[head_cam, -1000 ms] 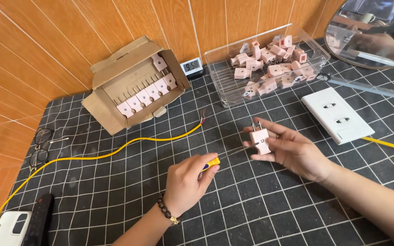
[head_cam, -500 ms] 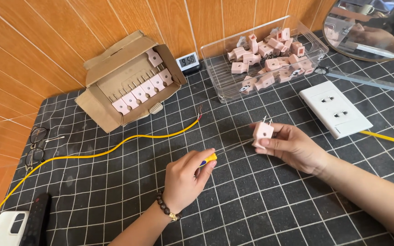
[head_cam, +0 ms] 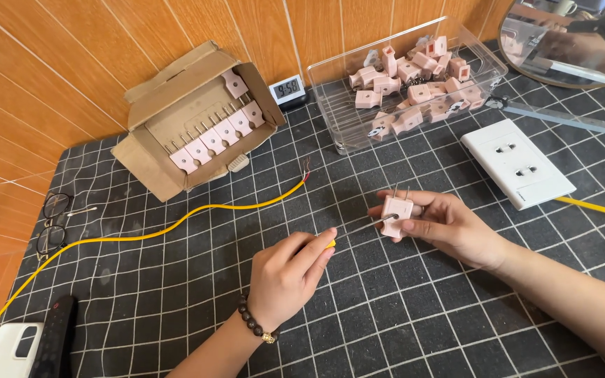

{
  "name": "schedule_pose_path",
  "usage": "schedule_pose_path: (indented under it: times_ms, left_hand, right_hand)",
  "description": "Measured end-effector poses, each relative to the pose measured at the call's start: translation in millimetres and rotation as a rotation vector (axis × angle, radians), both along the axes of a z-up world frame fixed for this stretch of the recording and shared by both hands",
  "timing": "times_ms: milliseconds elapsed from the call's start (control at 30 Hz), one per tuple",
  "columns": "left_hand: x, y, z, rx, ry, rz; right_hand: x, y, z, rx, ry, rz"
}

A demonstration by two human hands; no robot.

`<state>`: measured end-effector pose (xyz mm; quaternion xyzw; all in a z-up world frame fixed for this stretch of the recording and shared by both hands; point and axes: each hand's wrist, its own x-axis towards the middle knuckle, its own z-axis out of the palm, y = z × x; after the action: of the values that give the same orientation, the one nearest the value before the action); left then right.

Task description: Assembling an electrical plug by stripping wires and preparing internal components.

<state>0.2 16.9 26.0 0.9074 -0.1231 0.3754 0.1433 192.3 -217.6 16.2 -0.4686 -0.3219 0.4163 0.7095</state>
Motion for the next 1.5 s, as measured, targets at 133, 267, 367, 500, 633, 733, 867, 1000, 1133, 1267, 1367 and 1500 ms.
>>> schedule_pose_path:
  times_ms: [133,267,367,500,633,733,867,1000,1133,1267,1367,1500]
  left_hand:
    - [-0.3,2.3,-0.7,0.072,-0.027,0.026]
    - [-0.2,3.0,0.2,0.106,-0.054,0.032]
    - [-1.3,2.1,6.3,0.127,-0.077,0.028]
    - [-3.5,1.8,6.7,0.151,-0.077,-0.01]
    - [-5.3,1.1,-8.6,0.152,-0.046,-0.035]
    - [-5.5,-3.7,-14.7,0.07,0.014,-0.039]
    - [-3.0,-6.3,-7.6,-0.598,0.559,-0.095]
    - [5.2,3.5,7.3,-1.503,1.14,-0.21]
    - [7.8,2.4,-2.6,-1.255,0.974,-0.211]
    - [3.8,0.0,2.0,-0.505,0.283,-0.172]
    - [-2.5,-4.0,6.5,-0.356,0.13,-0.164]
    - [-4.5,1.1,-6.9,-0.401,0.135,-0.145]
  right_hand:
    - [3.3,-0.1,-5.3,0.053,0.041,0.037]
    - [4.5,0.5,-8.0,0.01,0.051,0.012]
    - [6.7,-0.8,-16.0,-0.065,0.0,-0.033]
    - [5.5,1.4,-12.0,-0.035,-0.168,0.004]
    - [3.5,-1.6,-16.2,-0.259,-0.247,-0.157]
    - [-8.5,-1.0,-9.5,-0.147,-0.323,-0.216]
    - [-11.8,-3.7,-11.4,-0.215,-0.421,-0.324]
    - [-7.5,-8.0,-7.5,-0.192,-0.581,-0.294]
    - [-8.4,-6.6,6.3,-0.176,-0.564,-0.303]
    - [-9.6,-3.0,8.7,-0.18,-0.383,-0.319]
    - [-12.4,-3.9,6.0,-0.132,-0.34,-0.304]
    - [-19.9,-8.7,7.0,-0.166,-0.504,-0.356]
